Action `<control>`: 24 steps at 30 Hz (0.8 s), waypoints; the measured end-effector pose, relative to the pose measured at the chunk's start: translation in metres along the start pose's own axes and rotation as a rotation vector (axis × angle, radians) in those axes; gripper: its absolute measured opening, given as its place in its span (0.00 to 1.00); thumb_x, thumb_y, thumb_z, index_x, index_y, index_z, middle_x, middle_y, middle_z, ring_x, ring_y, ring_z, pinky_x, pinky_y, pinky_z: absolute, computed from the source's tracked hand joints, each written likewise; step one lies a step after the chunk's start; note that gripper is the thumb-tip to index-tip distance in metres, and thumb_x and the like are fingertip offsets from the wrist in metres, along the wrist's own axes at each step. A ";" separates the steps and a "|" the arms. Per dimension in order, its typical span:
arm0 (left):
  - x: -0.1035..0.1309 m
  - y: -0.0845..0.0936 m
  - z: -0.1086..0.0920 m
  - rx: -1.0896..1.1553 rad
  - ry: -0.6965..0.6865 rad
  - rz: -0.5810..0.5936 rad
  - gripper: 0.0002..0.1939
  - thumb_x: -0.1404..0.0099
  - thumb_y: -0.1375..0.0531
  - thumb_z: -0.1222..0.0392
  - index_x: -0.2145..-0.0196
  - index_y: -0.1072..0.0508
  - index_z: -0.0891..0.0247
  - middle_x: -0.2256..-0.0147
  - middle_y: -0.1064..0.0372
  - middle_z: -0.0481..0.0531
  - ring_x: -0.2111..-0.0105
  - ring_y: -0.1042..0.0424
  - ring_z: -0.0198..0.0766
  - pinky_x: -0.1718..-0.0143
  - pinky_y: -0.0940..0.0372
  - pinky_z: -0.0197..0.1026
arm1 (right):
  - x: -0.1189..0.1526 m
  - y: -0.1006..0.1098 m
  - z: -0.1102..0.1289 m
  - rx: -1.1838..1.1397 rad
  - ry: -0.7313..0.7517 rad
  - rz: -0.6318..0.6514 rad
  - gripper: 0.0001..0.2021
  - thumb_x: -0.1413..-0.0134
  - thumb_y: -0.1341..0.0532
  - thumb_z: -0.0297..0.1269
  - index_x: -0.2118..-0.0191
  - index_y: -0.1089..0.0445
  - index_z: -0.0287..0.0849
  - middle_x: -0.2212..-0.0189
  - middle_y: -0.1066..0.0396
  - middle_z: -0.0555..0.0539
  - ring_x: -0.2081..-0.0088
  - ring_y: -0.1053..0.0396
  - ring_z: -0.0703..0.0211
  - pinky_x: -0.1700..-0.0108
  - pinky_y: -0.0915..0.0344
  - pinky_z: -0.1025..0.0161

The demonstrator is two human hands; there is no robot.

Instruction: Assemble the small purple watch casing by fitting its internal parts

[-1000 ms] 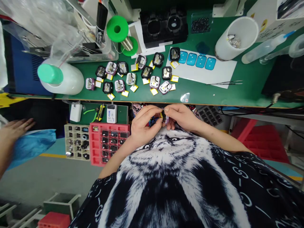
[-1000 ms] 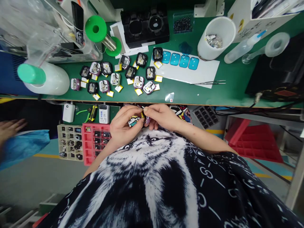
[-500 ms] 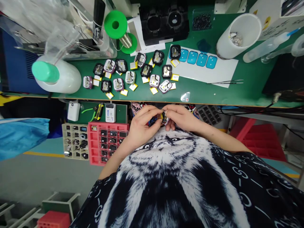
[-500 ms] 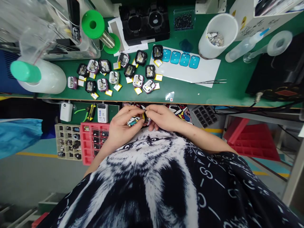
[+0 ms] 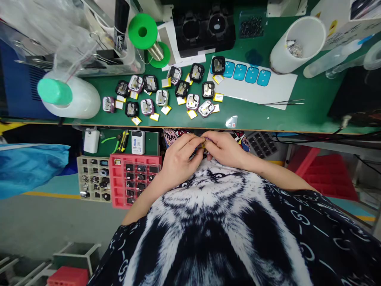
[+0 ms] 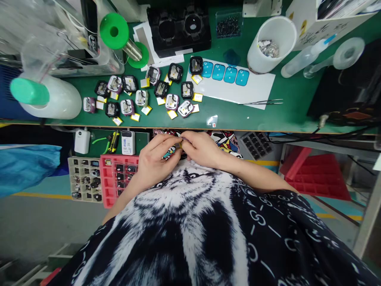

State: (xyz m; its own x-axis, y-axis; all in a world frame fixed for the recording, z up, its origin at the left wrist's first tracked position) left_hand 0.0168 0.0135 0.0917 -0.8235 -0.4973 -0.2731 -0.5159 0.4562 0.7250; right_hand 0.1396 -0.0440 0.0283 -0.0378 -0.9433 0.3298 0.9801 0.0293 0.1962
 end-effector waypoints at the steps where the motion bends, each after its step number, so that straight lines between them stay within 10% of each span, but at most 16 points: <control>1: 0.000 0.000 0.000 -0.004 0.002 -0.007 0.14 0.27 0.36 0.69 0.46 0.21 0.60 0.52 0.20 0.56 0.53 0.20 0.43 0.50 0.21 0.47 | 0.000 0.000 0.000 0.000 -0.004 -0.007 0.11 0.28 0.47 0.34 0.57 0.27 0.45 0.77 0.25 0.55 0.72 0.21 0.58 0.64 0.31 0.61; 17: -0.005 0.011 -0.008 0.090 -0.073 -0.111 0.11 0.27 0.35 0.72 0.52 0.22 0.58 0.57 0.21 0.52 0.54 0.22 0.44 0.49 0.24 0.51 | 0.002 0.004 -0.009 -0.306 -0.084 -0.132 0.12 0.26 0.44 0.41 0.50 0.24 0.46 0.77 0.26 0.54 0.75 0.23 0.60 0.73 0.30 0.65; 24: -0.004 0.012 -0.010 0.063 -0.119 -0.086 0.13 0.28 0.35 0.73 0.51 0.22 0.58 0.57 0.22 0.53 0.55 0.24 0.44 0.51 0.25 0.50 | 0.002 0.011 -0.004 -0.451 -0.043 -0.205 0.11 0.32 0.40 0.43 0.57 0.21 0.45 0.54 0.24 0.46 0.69 0.22 0.61 0.72 0.23 0.63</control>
State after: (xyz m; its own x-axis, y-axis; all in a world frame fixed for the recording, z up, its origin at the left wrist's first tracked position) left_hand 0.0161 0.0141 0.1078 -0.7960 -0.4472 -0.4079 -0.5962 0.4629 0.6559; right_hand 0.1514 -0.0472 0.0279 -0.2378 -0.8999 0.3655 0.9378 -0.3106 -0.1547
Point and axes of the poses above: each hand's wrist, its own x-axis away from the middle knuckle, its own y-axis out of the back of the hand, z = x × y, the point moved 8 cm from there along -x, towards the middle knuckle
